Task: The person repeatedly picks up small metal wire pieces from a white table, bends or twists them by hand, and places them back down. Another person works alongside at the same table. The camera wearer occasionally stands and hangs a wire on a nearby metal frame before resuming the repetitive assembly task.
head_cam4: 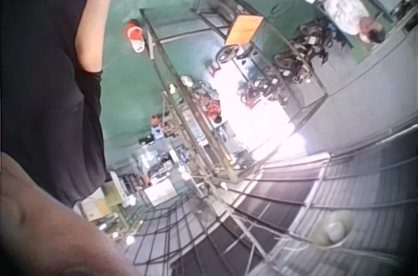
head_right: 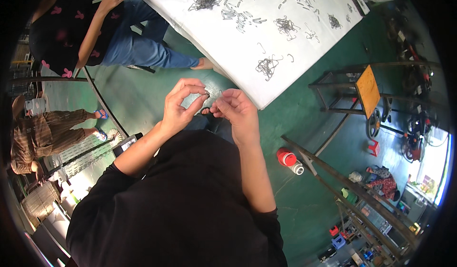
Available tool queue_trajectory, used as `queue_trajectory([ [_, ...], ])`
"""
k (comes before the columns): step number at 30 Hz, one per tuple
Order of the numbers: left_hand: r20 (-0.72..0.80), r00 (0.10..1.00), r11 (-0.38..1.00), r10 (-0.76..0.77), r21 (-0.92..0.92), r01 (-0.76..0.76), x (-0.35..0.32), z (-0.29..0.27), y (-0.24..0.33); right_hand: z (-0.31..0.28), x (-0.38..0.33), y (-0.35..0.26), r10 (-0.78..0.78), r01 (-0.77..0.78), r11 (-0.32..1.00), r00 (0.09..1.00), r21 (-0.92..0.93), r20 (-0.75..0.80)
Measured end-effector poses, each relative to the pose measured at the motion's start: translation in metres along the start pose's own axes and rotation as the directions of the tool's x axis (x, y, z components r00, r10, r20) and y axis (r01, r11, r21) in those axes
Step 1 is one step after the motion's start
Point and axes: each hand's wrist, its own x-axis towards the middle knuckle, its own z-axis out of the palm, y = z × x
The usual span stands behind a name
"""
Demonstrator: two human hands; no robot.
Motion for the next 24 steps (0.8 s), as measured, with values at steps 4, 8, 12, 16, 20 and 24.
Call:
queue_trajectory([
  [4, 0.012, 0.999, 0.999, -0.035, -0.041, 0.035, -0.003, 0.005, 0.001, -0.009, 0.0, 0.0, 0.053, -0.053, 0.996, 0.999, 0.071, 0.006],
  [8, 0.012, 0.995, 0.989, -0.101, -0.109, 0.101, -0.005, 0.011, 0.0, -0.014, 0.002, -0.002, 0.058, -0.062, 0.997, 0.996, 0.052, 0.071],
  [12, 0.014, 0.995, 0.99, -0.095, -0.101, 0.096, -0.006, 0.014, 0.002, -0.012, -0.001, -0.003, 0.01, -0.008, 0.999, 0.999, -0.034, 0.038],
  [16, 0.013, 0.999, 0.998, -0.036, -0.052, 0.036, -0.004, 0.016, 0.005, -0.007, -0.004, -0.002, -0.106, 0.102, 0.989, 0.994, -0.111, -0.032],
  [20, 0.024, 1.0, 1.0, 0.01, 0.003, -0.01, -0.003, 0.015, 0.006, -0.004, -0.003, 0.0, -0.131, 0.121, 0.983, 0.989, -0.137, -0.066],
  [24, 0.039, 0.998, 0.999, 0.045, 0.013, -0.045, -0.002, 0.017, 0.006, 0.001, -0.001, 0.007, -0.167, 0.154, 0.983, 0.978, -0.104, -0.128],
])
